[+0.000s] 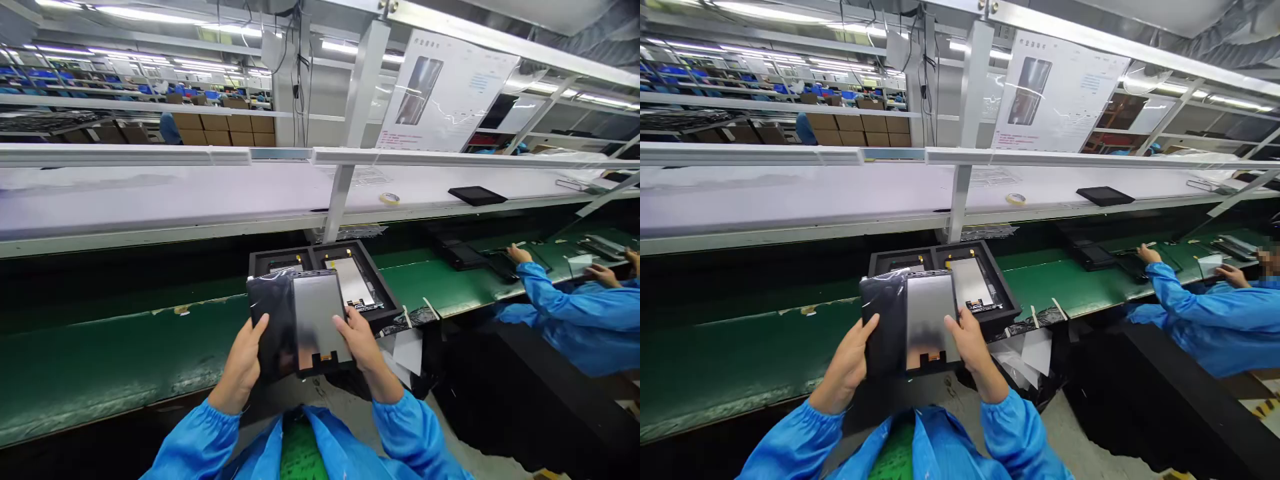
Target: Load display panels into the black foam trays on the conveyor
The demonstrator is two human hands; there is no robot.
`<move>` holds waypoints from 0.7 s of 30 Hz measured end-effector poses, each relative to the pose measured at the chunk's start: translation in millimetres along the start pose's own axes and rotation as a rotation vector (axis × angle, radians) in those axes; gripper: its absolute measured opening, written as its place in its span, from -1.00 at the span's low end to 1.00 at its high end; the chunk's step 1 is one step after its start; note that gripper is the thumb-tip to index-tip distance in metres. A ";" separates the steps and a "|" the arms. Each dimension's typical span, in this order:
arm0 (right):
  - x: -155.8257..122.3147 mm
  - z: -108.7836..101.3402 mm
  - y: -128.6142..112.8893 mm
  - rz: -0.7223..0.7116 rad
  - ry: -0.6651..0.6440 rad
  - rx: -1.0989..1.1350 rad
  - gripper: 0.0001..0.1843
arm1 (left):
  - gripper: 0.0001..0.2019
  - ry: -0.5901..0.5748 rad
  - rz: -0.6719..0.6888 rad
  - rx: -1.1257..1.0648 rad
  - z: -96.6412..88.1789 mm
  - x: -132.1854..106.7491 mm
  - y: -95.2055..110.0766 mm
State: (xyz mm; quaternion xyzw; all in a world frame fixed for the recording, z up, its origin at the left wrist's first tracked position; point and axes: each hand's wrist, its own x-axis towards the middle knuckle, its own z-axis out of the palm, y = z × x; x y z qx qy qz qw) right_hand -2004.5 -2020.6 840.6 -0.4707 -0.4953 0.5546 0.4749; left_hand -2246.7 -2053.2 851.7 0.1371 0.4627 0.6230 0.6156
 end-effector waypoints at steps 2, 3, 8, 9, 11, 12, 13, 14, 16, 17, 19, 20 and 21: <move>7.7 -36.8 -10.6 0.002 0.067 0.039 -0.39 | -0.66 0.114 0.005 -0.006 -6.0 -1.5 5.5; 13.2 -55.2 -17.4 -0.020 0.129 0.035 -0.38 | -0.65 0.159 0.020 -0.005 -10.8 -3.0 9.3; 43.9 -126.0 -52.0 -0.142 0.358 0.005 -0.34 | -0.60 0.265 0.068 0.014 -43.2 -16.6 30.6; 47.7 -133.8 -57.1 -0.140 0.361 0.003 -0.33 | -0.60 0.272 0.068 0.017 -49.8 -18.8 34.5; 51.8 -143.1 -64.4 -0.127 0.360 -0.014 -0.32 | -0.60 0.277 0.081 0.026 -61.5 -19.8 41.5; 52.5 -145.1 -66.4 -0.124 0.364 -0.028 -0.33 | -0.61 0.283 0.095 0.037 -65.9 -18.2 44.6; 52.7 -145.6 -67.5 -0.124 0.370 -0.040 -0.33 | -0.61 0.287 0.107 0.054 -69.0 -15.1 47.3; 52.6 -144.7 -67.6 -0.123 0.373 -0.049 -0.34 | -0.61 0.282 0.115 0.080 -70.6 -10.6 49.9; 52.1 -139.7 -65.4 -0.122 0.370 -0.050 -0.36 | -0.56 0.229 0.125 0.145 -69.2 1.8 54.3; 51.7 -136.1 -63.4 -0.119 0.364 -0.049 -0.37 | -0.50 0.186 0.132 0.182 -66.3 9.0 56.4; 49.7 -128.2 -58.6 -0.116 0.354 -0.052 -0.39 | -0.36 0.092 0.169 0.260 -57.2 23.8 60.2; 47.6 -124.6 -56.1 -0.118 0.354 -0.053 -0.39 | -0.32 0.058 0.197 0.298 -51.9 30.9 61.9; 44.7 -121.5 -53.6 -0.122 0.357 -0.051 -0.40 | -0.32 0.036 0.224 0.332 -46.7 37.7 63.3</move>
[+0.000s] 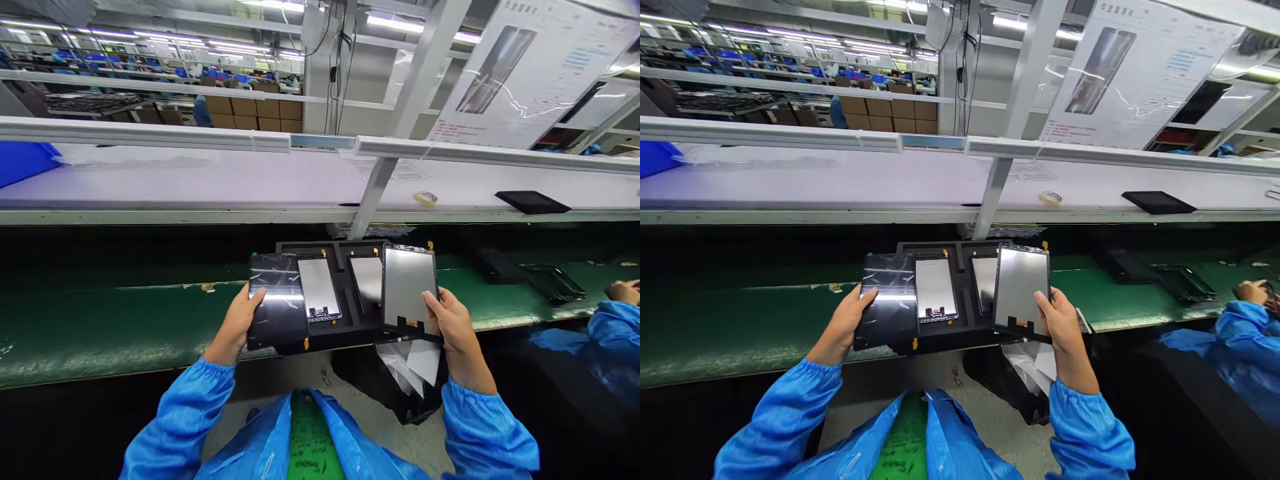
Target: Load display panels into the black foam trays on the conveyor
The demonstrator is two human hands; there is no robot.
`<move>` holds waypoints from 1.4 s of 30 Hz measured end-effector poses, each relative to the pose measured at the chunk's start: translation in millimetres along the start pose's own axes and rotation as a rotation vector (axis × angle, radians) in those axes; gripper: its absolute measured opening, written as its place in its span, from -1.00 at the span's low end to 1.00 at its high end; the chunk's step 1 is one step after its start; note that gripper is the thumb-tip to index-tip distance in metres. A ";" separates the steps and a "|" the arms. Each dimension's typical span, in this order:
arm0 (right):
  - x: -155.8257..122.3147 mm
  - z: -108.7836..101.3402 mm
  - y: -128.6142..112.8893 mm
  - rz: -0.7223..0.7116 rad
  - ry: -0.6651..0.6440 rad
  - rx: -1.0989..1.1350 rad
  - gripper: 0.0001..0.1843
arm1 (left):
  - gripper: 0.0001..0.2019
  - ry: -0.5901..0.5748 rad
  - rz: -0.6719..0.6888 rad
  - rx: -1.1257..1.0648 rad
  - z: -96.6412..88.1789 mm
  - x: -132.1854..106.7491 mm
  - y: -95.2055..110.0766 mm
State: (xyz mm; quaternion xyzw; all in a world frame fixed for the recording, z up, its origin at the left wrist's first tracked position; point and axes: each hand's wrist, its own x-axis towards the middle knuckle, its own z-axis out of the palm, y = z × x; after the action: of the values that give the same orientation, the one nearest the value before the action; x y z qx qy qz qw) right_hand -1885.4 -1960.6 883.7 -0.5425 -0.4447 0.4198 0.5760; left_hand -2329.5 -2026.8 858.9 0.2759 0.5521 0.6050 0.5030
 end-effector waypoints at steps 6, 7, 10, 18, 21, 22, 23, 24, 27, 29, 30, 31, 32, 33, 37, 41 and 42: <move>-28.0 -6.9 10.3 0.007 0.038 0.003 -0.39 | -0.42 -0.087 0.056 0.026 28.2 36.5 0.0; -31.4 -9.1 12.1 0.007 0.046 0.002 -0.39 | -0.43 -0.112 0.053 0.022 35.0 41.9 -1.5; -36.4 -14.2 17.2 0.009 0.054 0.030 -0.40 | -0.39 -0.161 0.040 0.029 61.1 56.0 -9.4; -14.3 -34.4 14.5 0.032 0.016 -0.011 -0.40 | -0.30 -0.087 0.038 0.098 97.4 74.5 -47.9; -2.9 -42.5 4.9 0.025 0.001 -0.079 -0.39 | -0.31 -0.039 0.128 0.214 89.6 77.5 -54.4; 0.1 -43.2 0.0 0.007 -0.010 -0.127 -0.38 | -0.31 -0.027 0.182 0.273 86.7 77.5 -54.5; 2.7 -42.2 -5.8 -0.027 -0.023 -0.199 -0.40 | -0.32 -0.027 0.235 0.337 84.2 76.5 -53.6; 5.1 -39.2 -12.2 -0.080 -0.036 -0.302 -0.42 | -0.34 -0.040 0.278 0.397 81.9 74.3 -51.9; 12.4 -16.5 -29.0 -0.272 -0.059 -0.739 -0.49 | -0.44 -0.118 0.335 0.513 75.2 58.5 -45.2; 18.4 10.0 -32.4 -0.350 -0.102 -0.990 -0.41 | -0.52 -0.169 0.376 0.534 68.3 41.1 -41.8; 21.7 25.5 -30.5 -0.385 -0.142 -1.076 -0.35 | -0.55 -0.184 0.408 0.531 63.5 31.2 -41.1; 24.8 41.7 -26.2 -0.423 -0.183 -1.144 -0.29 | -0.58 -0.187 0.443 0.518 57.6 21.0 -41.1; 27.4 58.1 -19.8 -0.462 -0.211 -1.202 -0.25 | -0.60 -0.181 0.475 0.497 50.6 11.1 -41.9; 29.1 73.9 -11.8 -0.493 -0.220 -1.258 -0.24 | -0.63 -0.168 0.500 0.467 42.8 1.8 -43.6; 23.9 125.9 24.7 -0.472 -0.161 -1.445 -0.31 | -0.69 -0.100 0.532 0.341 7.3 -22.7 -55.6; 14.8 152.5 43.4 -0.270 -0.267 -1.516 -0.41 | -0.66 -0.064 0.480 0.289 -21.5 -20.1 -71.8; 15.4 153.7 43.4 -0.224 -0.310 -1.510 -0.43 | -0.62 -0.065 0.451 0.270 -25.7 -15.5 -76.1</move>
State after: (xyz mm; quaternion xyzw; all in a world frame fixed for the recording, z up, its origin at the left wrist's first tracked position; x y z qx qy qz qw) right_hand -2030.3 -1904.5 843.6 -0.6748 -0.7376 0.0135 0.0208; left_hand -2324.0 -2059.7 784.3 0.4759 0.5360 0.6135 0.3314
